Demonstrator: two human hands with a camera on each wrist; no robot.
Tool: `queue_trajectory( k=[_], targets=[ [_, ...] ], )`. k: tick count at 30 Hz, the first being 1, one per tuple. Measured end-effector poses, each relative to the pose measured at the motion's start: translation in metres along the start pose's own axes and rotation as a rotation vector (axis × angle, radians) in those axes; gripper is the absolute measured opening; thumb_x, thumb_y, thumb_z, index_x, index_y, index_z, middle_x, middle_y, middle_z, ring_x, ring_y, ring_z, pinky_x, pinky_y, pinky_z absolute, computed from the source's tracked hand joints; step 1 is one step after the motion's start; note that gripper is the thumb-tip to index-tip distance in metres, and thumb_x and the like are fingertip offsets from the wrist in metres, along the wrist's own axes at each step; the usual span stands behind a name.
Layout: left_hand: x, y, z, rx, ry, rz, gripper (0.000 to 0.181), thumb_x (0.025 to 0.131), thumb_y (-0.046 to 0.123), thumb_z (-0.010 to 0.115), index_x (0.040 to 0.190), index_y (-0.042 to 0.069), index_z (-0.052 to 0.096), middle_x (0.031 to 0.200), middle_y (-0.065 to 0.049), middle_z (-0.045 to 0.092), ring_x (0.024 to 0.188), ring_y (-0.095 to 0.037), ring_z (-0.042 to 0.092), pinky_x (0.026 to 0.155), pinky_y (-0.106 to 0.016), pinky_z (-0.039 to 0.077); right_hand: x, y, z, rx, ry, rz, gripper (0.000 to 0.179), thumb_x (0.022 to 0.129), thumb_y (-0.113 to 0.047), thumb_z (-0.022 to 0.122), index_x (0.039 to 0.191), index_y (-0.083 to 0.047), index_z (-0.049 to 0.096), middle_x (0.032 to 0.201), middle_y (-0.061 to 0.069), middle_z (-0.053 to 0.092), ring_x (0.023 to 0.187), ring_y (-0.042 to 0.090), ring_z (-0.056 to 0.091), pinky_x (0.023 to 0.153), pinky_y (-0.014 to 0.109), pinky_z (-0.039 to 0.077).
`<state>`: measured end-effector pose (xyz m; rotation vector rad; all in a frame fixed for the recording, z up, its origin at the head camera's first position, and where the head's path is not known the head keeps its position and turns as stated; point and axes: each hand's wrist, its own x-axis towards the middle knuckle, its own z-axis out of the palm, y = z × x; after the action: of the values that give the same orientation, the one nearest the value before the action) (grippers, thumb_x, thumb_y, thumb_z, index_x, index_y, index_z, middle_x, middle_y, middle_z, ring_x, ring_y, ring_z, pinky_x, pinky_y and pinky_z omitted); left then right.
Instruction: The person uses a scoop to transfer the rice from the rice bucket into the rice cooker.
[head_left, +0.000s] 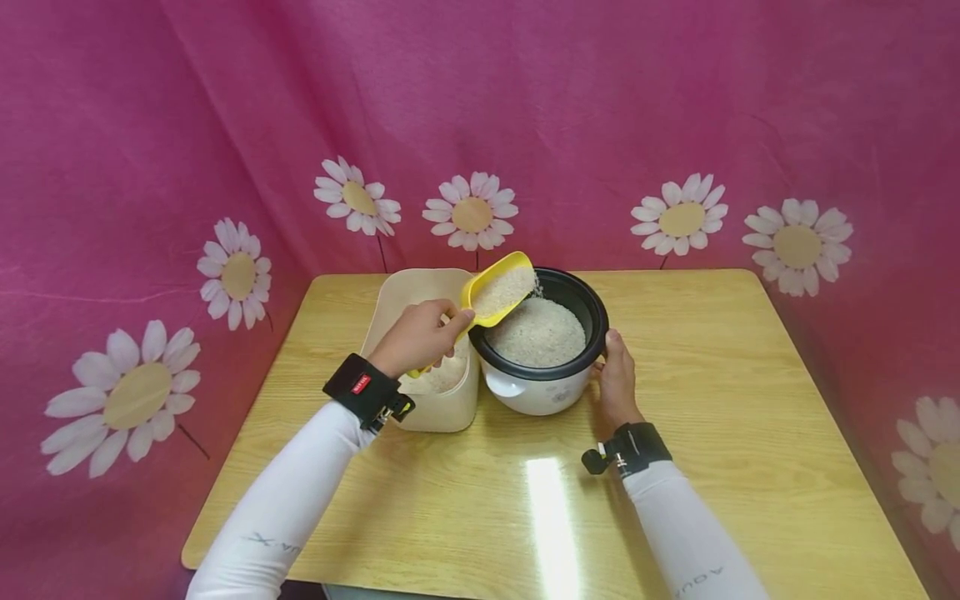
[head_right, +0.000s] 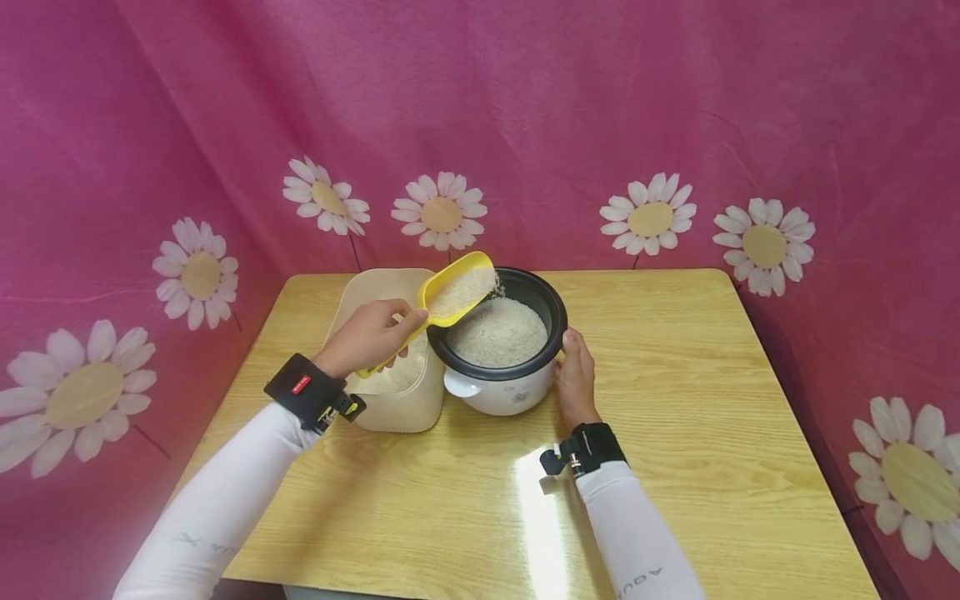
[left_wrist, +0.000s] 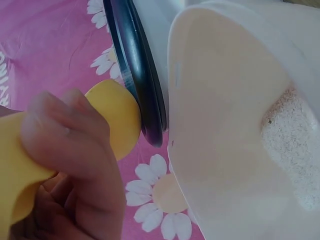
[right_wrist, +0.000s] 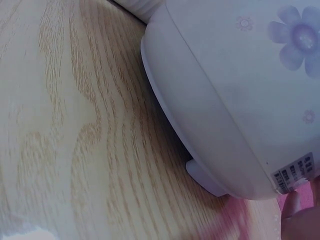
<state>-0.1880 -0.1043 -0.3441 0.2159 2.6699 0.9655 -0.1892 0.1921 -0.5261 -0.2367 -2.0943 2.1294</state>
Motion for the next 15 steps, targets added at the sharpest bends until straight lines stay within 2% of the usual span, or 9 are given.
queue_trajectory(
  k=[6, 15],
  targets=[
    [0.001, 0.002, 0.003, 0.071, 0.034, 0.033, 0.036, 0.105, 0.047, 0.053, 0.108, 0.013, 0.062, 0.077, -0.006, 0.065, 0.06, -0.021, 0.06, 0.049, -0.028, 0.045, 0.001, -0.001, 0.0, 0.005, -0.003, 0.007, 0.062, 0.106, -0.065, 0.027, 0.147, -0.027, 0.054, 0.155, -0.003, 0.051, 0.144, 0.01, 0.044, 0.109, 0.035, 0.039],
    [0.003, 0.003, 0.011, 0.217, 0.113, 0.136, 0.036, 0.105, 0.043, 0.056, 0.106, 0.009, 0.064, 0.07, -0.002, 0.053, 0.061, -0.018, 0.054, 0.053, -0.026, 0.038, 0.001, 0.001, -0.001, -0.007, 0.01, 0.022, 0.064, 0.105, -0.067, 0.027, 0.148, -0.026, 0.053, 0.156, -0.002, 0.05, 0.146, 0.012, 0.044, 0.106, 0.033, 0.039]
  ],
)
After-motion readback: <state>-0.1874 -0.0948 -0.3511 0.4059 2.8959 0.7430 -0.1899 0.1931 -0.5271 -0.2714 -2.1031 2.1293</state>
